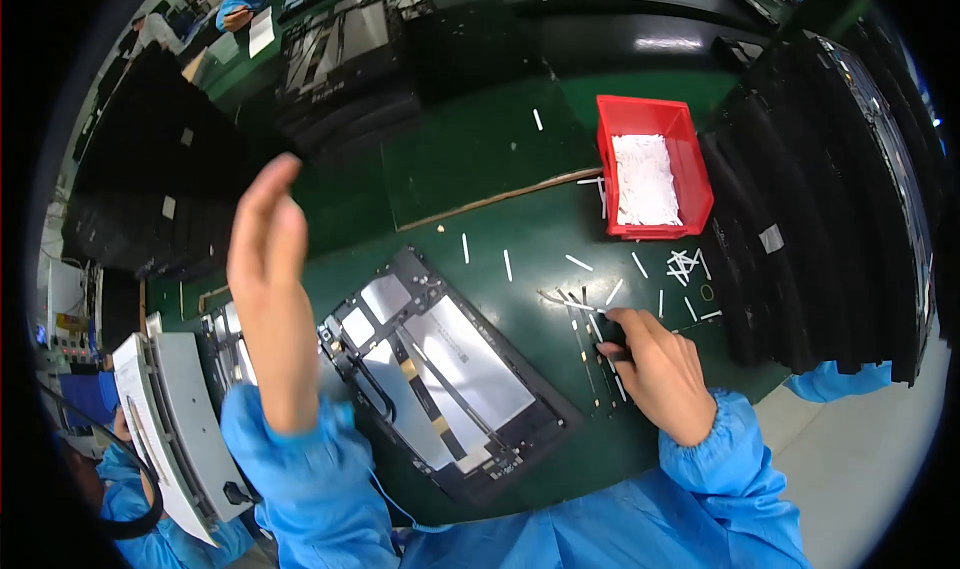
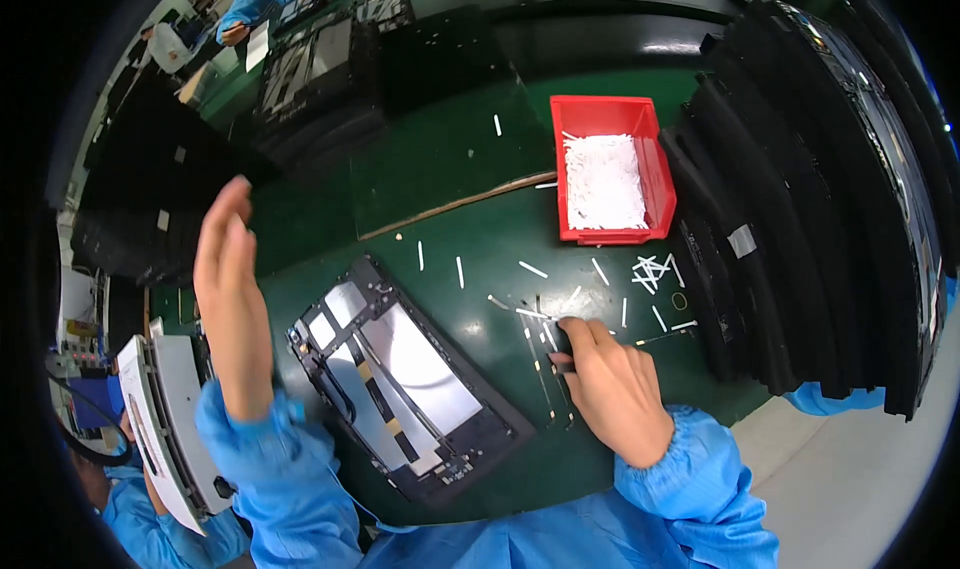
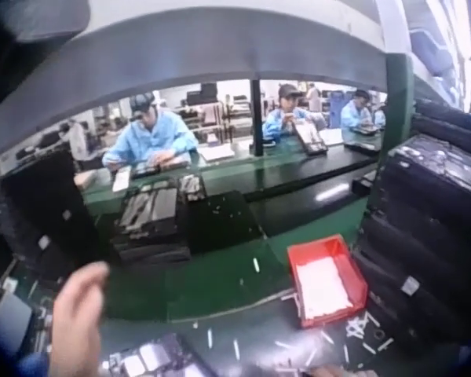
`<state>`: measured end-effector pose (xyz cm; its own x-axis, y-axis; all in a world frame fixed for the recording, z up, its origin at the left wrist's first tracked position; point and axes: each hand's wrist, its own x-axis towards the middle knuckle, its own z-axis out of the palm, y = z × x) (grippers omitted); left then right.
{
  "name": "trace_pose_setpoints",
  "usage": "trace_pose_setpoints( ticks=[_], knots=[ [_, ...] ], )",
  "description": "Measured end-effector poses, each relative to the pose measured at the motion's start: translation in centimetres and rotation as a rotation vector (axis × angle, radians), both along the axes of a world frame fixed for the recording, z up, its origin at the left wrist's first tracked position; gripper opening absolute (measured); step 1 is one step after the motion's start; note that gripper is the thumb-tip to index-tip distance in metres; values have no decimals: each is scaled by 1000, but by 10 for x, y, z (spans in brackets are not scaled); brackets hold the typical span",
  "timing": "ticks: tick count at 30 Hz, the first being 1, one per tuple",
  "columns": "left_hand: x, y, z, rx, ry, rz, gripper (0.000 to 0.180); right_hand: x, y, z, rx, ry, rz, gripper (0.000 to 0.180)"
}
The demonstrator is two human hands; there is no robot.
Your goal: The person assembles the internal components of an electronic screen device by placing a ribbon cable and electronics housing into a tablet frame, then securing them with a screwdriver.
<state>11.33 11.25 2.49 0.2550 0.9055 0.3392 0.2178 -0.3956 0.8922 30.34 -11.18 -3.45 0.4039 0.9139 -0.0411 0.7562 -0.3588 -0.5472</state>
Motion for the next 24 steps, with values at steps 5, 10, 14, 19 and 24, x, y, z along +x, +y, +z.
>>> trace_pose_setpoints(
  ticks=[5,10,14,19,24],
  knots=[
    [-43,-113,-7,-165,140,-407,28,4,6,-6,-8,-37,14,31],
    [-59,-173,-34,-383,39,-499,16,7,11,-8,70,-27,-29,29],
    [-55,-194,-42,-596,10,-465,14,16,12,-9,21,-149,11,25],
    [-46,-204,-55,-607,-131,-545,26,8,10,-2,148,59,27,16],
    [-33,-199,-59,-634,-323,-366,32,-38,-11,61,-266,973,269,5]
  ],
)
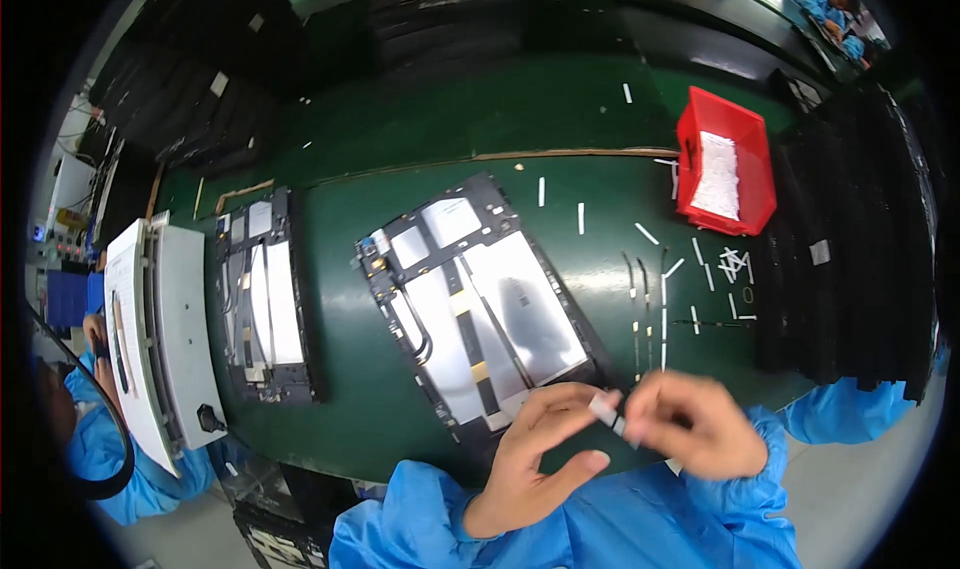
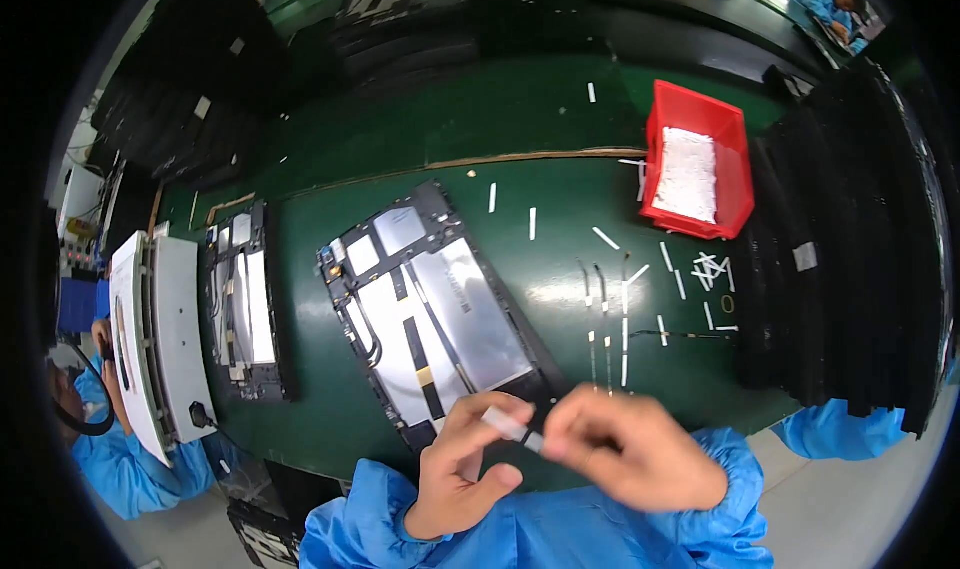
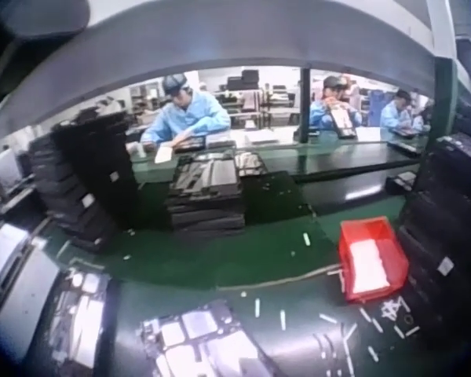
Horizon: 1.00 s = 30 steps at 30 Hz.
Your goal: The person assembles the internal components of an electronic screen device by placing a ribbon cable and electronics housing into a tablet frame, then securing them with a screwdriver.
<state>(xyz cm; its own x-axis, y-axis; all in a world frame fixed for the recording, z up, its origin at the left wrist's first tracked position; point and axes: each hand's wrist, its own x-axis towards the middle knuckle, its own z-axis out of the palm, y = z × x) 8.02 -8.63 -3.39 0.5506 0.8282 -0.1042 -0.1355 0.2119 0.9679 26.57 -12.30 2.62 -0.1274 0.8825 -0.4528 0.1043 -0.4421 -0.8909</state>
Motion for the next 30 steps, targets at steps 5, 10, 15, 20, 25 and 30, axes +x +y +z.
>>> trace_pose_setpoints(
  ticks=[5,10,15,20,25,30],
  knots=[
    [-19,-5,-13,133,-253,109,21,-36,-9,-17,-95,376,15,10],
    [-42,-2,-8,15,-109,105,13,-51,-8,-26,135,7,129,13],
    [-67,-10,-20,141,57,239,28,-73,5,-25,82,-175,259,11],
    [-92,-34,-21,-21,191,340,41,-81,23,-40,96,-73,-51,5],
    [-91,-45,-12,-215,223,149,51,-90,33,-60,225,-117,-172,7],
    [-92,-40,-10,-324,80,157,57,-95,35,-66,177,-176,-206,8]
  ],
)
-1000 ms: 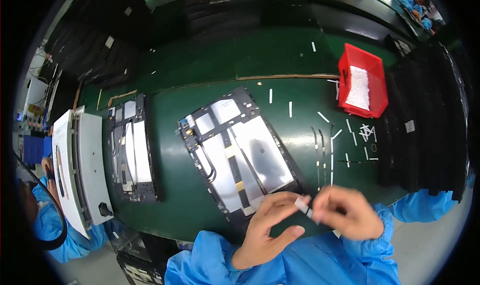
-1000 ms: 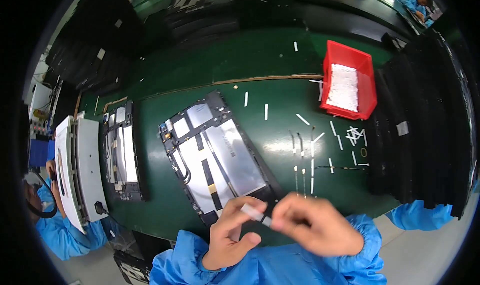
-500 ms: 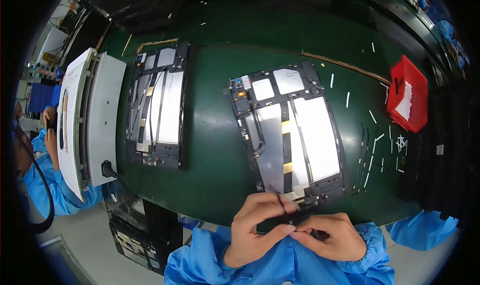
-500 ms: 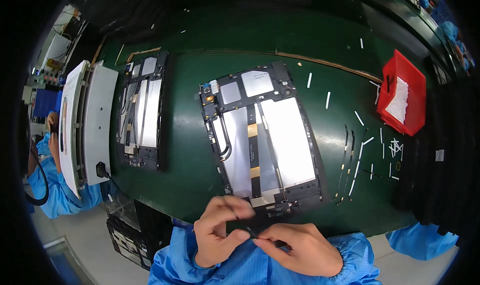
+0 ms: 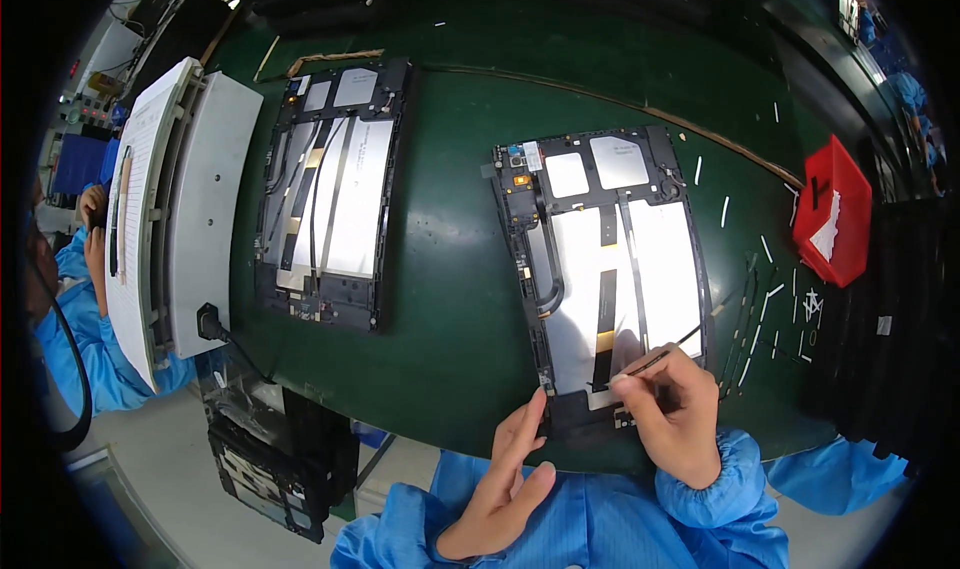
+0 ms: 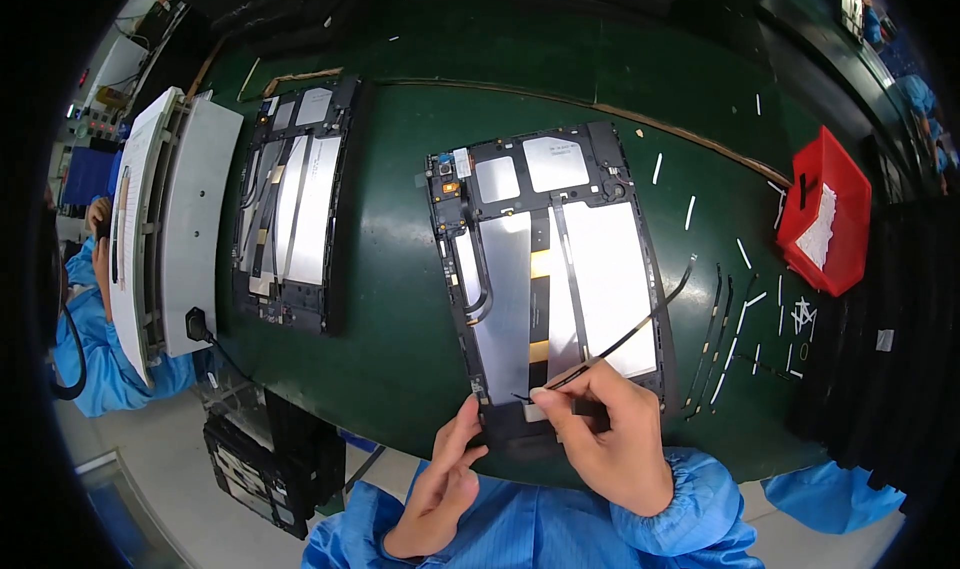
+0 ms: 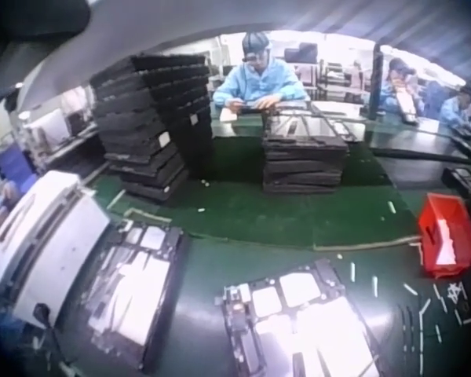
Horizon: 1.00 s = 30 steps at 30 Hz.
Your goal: The person assembles the internal components of an electronic screen device by placing a ribbon cable and electronics housing into a tablet frame, then securing them with a screwdriver.
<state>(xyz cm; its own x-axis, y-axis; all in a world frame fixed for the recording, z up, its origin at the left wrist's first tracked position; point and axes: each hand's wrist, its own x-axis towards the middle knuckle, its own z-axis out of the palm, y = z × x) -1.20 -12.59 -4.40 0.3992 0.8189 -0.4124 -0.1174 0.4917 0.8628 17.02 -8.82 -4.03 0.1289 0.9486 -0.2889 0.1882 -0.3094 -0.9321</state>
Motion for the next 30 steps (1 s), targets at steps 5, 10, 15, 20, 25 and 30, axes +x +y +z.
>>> trace_pose_setpoints(
  ticks=[5,10,15,20,25,30],
  knots=[
    [-12,10,-12,-250,-352,155,41,-2,10,9,42,-157,135,8],
    [-6,23,-21,43,-124,200,18,-18,18,5,217,-380,315,13],
    [3,42,-28,119,69,260,22,-22,14,0,218,-486,307,16],
    [5,51,-32,189,165,188,22,-23,13,-4,259,-507,290,19],
    [2,51,-29,130,134,193,21,-21,14,-3,263,-485,349,21],
    [1,50,-28,107,153,181,17,-18,15,-1,250,-452,375,21]
  ],
)
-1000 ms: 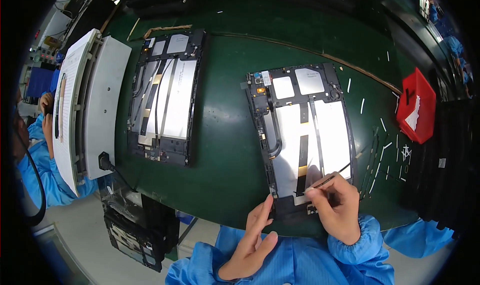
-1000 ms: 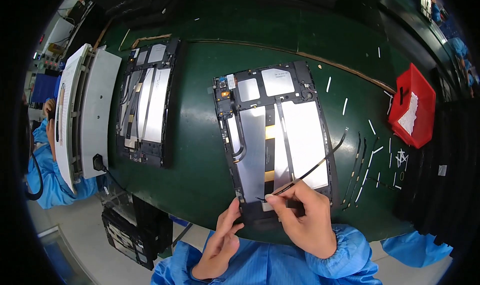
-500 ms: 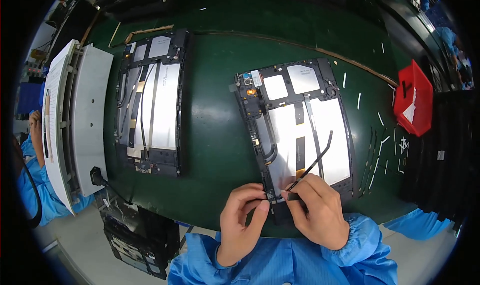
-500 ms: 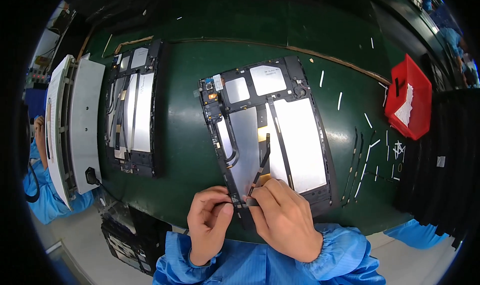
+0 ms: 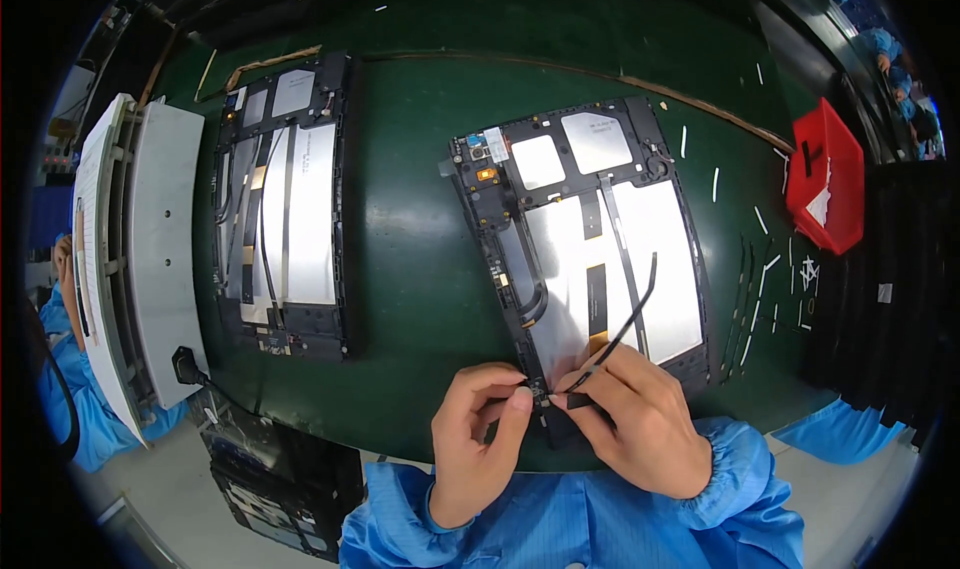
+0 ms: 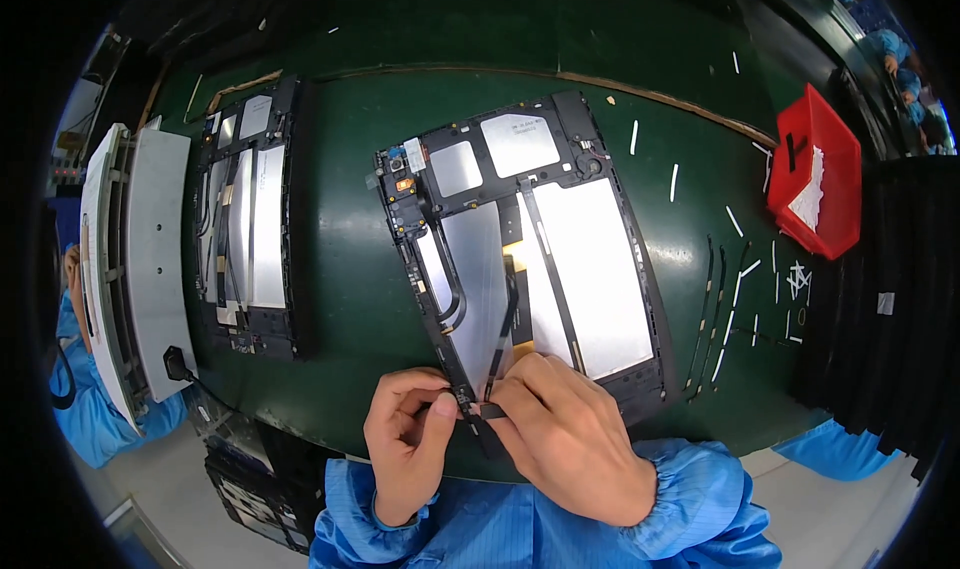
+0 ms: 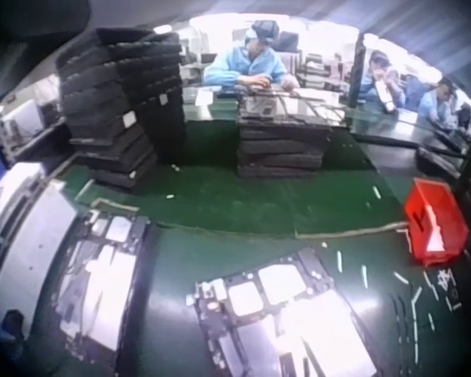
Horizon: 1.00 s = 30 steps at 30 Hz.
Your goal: The person assembles the internal components of an electronic screen device by placing a ribbon cable and electronics housing into a tablet frame, then securing them with a screwdriver.
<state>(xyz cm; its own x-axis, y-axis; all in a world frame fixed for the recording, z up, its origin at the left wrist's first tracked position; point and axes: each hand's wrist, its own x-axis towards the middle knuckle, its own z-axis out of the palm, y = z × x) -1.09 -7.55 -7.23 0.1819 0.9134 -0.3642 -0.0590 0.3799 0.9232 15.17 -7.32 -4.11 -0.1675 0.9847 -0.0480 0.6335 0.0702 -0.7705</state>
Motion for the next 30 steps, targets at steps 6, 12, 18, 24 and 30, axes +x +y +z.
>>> trace_pose_setpoints(
  ticks=[6,12,18,24,30],
  knots=[
    [0,0,-4,69,-21,5,18,1,4,2,-73,14,28,22],
    [3,0,-3,65,-10,23,16,-3,3,2,-67,15,1,22],
    [1,6,2,65,59,-28,13,-5,2,2,-40,-13,-14,25],
    [-4,17,6,-83,-86,-49,22,-4,2,10,-92,183,3,12],
    [-33,-15,3,-203,20,-254,20,-14,-10,2,69,-87,-112,21]
  ],
)
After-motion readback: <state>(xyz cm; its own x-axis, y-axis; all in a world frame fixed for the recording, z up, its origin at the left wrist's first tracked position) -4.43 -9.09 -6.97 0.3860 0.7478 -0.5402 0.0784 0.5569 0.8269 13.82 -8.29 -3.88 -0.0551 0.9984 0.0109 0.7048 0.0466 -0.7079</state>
